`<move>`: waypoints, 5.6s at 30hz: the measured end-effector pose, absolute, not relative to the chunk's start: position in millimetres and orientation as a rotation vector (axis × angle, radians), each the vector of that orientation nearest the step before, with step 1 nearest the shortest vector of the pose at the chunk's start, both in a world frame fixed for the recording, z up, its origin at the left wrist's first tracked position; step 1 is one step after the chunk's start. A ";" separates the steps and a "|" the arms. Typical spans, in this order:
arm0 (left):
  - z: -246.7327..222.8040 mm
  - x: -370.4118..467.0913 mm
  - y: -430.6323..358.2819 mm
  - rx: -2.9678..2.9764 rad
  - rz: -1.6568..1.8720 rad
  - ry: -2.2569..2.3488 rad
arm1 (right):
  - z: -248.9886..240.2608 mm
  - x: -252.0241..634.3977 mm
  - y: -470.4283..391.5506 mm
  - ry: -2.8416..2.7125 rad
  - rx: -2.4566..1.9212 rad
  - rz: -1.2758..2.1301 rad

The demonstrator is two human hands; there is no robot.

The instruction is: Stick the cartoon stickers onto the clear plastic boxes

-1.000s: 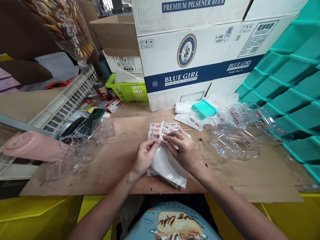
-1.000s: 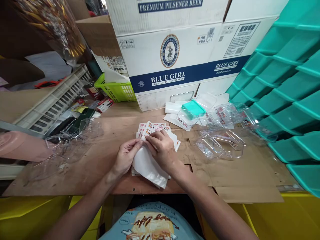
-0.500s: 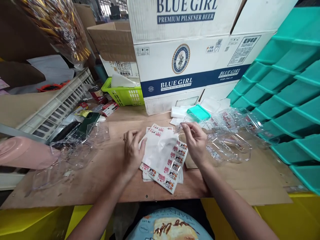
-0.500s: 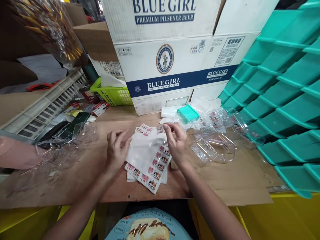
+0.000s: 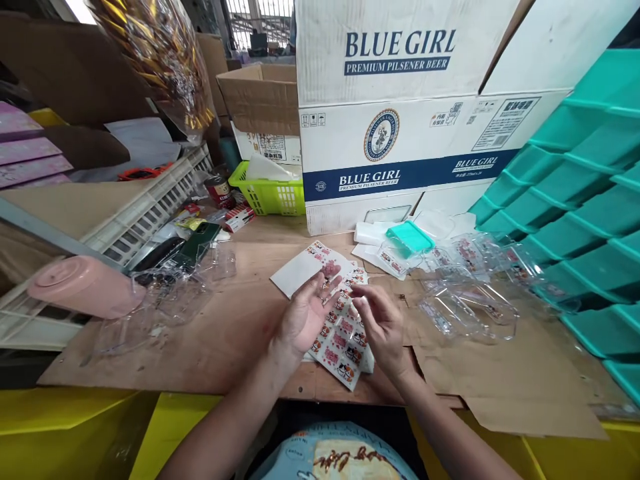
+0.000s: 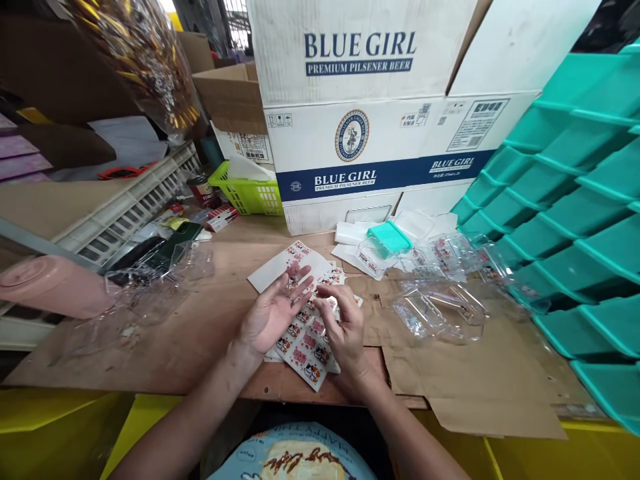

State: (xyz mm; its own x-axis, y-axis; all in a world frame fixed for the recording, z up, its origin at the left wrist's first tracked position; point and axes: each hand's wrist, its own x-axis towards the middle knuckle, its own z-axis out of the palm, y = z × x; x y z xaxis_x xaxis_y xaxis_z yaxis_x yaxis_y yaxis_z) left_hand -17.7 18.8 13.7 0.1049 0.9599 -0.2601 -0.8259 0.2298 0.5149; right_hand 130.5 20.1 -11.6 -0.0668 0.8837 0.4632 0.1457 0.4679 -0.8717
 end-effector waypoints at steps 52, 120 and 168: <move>5.5 -64.3 -12.6 0.315 1.504 0.590 | -8.1 56.3 50.7 -1.360 -0.829 1.110; -4.8 -13.5 -20.6 0.674 1.355 0.709 | 21.9 144.3 -0.1 -1.186 -1.024 1.990; -2.4 -11.6 -20.7 0.617 1.355 0.854 | 13.4 129.3 2.1 -1.305 -1.217 1.604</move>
